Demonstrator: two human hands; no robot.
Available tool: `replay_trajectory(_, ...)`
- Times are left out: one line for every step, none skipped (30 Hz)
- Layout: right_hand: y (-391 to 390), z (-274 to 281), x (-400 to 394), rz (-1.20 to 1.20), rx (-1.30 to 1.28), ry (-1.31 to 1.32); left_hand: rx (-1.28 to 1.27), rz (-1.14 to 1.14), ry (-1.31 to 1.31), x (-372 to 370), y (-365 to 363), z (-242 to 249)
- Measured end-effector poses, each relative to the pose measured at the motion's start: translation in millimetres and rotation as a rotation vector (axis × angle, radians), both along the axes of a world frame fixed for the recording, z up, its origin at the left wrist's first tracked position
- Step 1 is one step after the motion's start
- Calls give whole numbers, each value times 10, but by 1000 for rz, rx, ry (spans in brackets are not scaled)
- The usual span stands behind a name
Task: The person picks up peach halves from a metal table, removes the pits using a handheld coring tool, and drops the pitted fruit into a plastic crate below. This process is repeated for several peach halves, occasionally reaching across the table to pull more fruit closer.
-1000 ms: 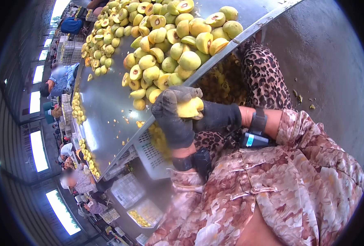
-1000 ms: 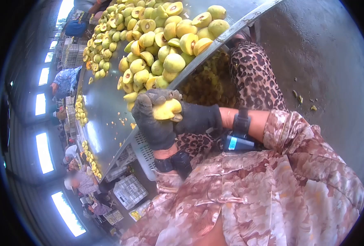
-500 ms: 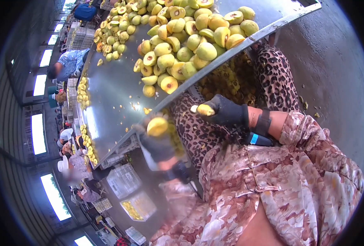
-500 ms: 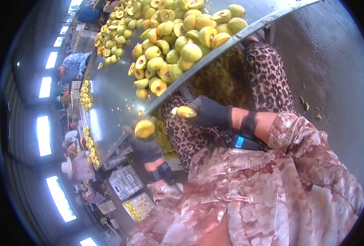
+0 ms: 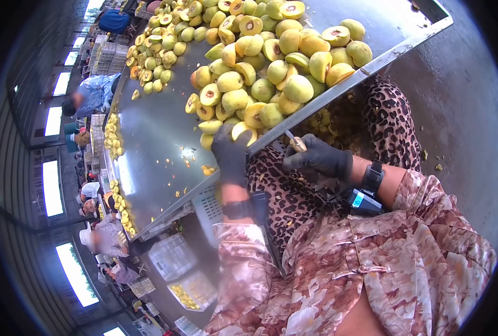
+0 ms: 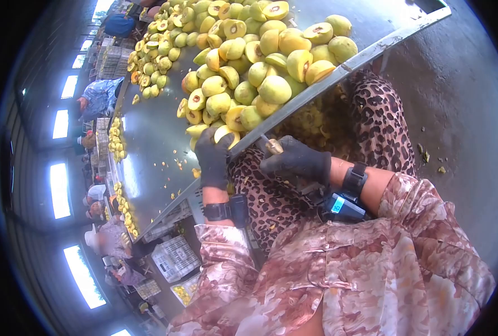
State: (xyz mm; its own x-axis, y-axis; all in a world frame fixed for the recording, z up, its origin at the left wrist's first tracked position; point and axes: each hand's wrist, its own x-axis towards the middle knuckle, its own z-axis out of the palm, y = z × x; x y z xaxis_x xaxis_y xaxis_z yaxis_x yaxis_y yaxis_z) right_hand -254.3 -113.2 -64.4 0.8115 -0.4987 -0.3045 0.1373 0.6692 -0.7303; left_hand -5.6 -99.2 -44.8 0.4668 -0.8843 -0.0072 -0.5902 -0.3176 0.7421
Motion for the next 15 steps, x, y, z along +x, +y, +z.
replay_trajectory(12, -18, 38, -22, -78, 51, 33, 13, 126, -109, 46, 239)
replay_trajectory(21, -32, 69, -44, -157, 102, -63, 186, 515, -294, 101, 480)
replay_trajectory(27, -38, 92, -87, -308, 77, -160, 150, 566, -281, 168, 506)
replay_trajectory(29, -37, 105, -127, -461, 55, -260, 116, 621, -282, 223, 534)
replay_trajectory(53, -28, 110, -161, -612, 35, -359, 89, 677, -303, 270, 556)
replay_trajectory(102, -1, 118, -205, -653, 26, -461, 48, 804, -440, 334, 519)
replay_trajectory(129, 79, 137, -254, -699, 17, -476, 58, 854, -606, 366, 545)
replay_trajectory(147, 125, 157, -307, -744, 11, -490, 64, 906, -767, 401, 573)
replay_trajectory(164, 128, 172, -310, -785, 76, -498, 69, 959, -883, 446, 572)
replay_trajectory(152, 125, 179, -314, -827, 144, -473, 25, 952, -953, 475, 545)
replay_trajectory(126, 118, 173, -318, -873, 211, -442, 11, 853, -1021, 500, 509)
replay_trajectory(108, 27, 198, -307, -825, 251, -415, -8, 752, -1085, 520, 468)
replay_trajectory(94, 41, 173, -317, -815, 233, -391, -28, 651, -1136, 518, 434)
replay_trajectory(79, 70, 149, -324, -807, 213, -384, -21, 585, -1188, 507, 438)
replay_trajectory(76, 91, 134, -327, -799, 190, -377, -13, 519, -1240, 497, 443)
